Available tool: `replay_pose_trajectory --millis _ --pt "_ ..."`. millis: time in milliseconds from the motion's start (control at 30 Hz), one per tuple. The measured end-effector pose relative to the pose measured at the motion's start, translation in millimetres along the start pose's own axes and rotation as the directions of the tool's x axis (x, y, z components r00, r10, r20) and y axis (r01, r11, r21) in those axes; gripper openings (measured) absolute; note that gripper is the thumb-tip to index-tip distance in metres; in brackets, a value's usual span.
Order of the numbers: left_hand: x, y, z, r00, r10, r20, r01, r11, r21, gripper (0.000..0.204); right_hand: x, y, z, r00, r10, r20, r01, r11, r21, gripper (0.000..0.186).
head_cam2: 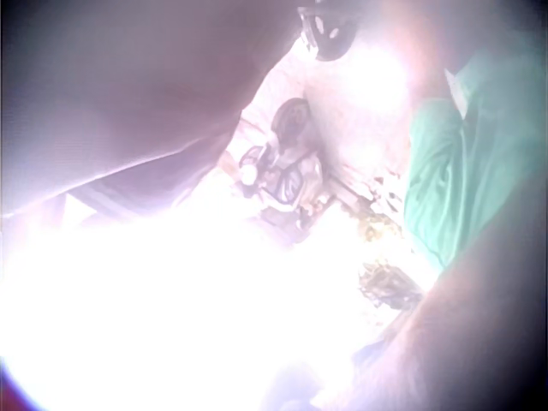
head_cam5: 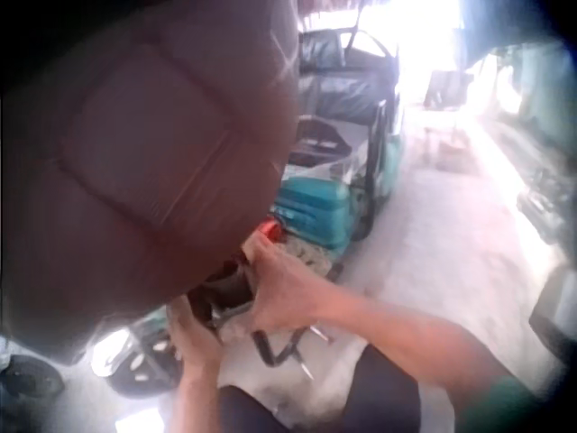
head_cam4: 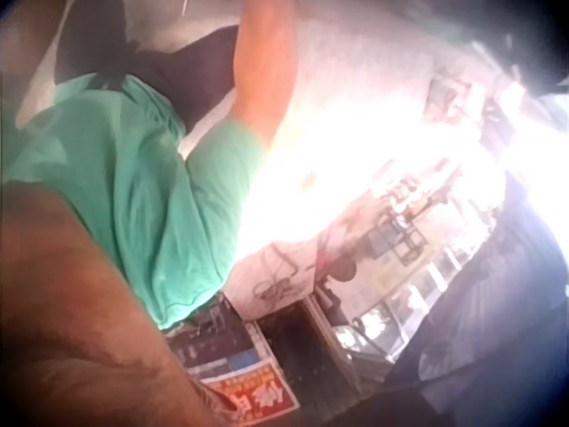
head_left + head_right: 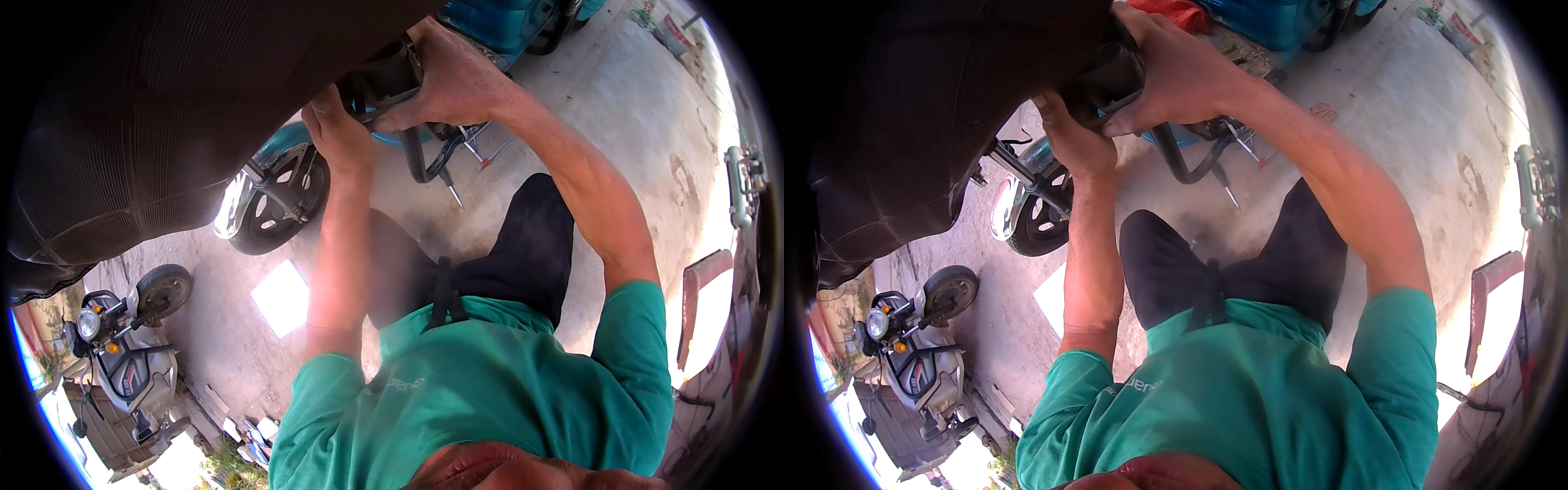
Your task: The person attaches a metal bracket to the frame of a moped using a bolt and washer, then tightens it with pliers and a hammer.
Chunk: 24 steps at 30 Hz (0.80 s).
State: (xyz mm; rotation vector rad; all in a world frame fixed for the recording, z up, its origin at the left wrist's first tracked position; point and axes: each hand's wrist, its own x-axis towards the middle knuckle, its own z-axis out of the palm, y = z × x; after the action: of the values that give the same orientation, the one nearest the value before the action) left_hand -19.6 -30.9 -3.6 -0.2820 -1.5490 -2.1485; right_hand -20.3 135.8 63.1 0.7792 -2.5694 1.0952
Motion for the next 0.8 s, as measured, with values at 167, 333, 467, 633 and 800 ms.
replay_pose_trajectory --millis 167,333,467,633,800 --pt "0.8 3.8 -1.6 0.999 0.000 0.032 -0.001 0.999 0.034 0.070 0.6 -4.1 -8.5 0.993 -0.115 -0.038 0.122 0.940 0.320 0.105" --pt "-0.8 3.7 -2.5 0.999 0.017 0.035 -0.019 0.998 0.067 0.075 2.2 -6.2 -7.3 0.990 -0.133 -0.054 0.142 0.967 0.212 0.109" --pt "0.7 4.6 -3.3 1.000 -0.006 0.017 0.005 0.999 0.050 0.077 -1.5 5.8 5.9 0.999 -0.050 -0.004 0.050 0.965 0.258 0.121" --pt "-0.8 5.8 -2.1 0.999 0.044 0.024 -0.047 0.992 0.114 0.077 -27.2 39.6 18.7 0.993 -0.114 -0.021 0.109 0.862 0.494 0.137" --pt "0.4 8.0 -2.6 0.999 0.027 0.027 -0.029 0.996 0.082 0.077 -45.1 48.0 58.4 0.983 0.162 -0.086 -0.097 0.859 0.502 0.140"
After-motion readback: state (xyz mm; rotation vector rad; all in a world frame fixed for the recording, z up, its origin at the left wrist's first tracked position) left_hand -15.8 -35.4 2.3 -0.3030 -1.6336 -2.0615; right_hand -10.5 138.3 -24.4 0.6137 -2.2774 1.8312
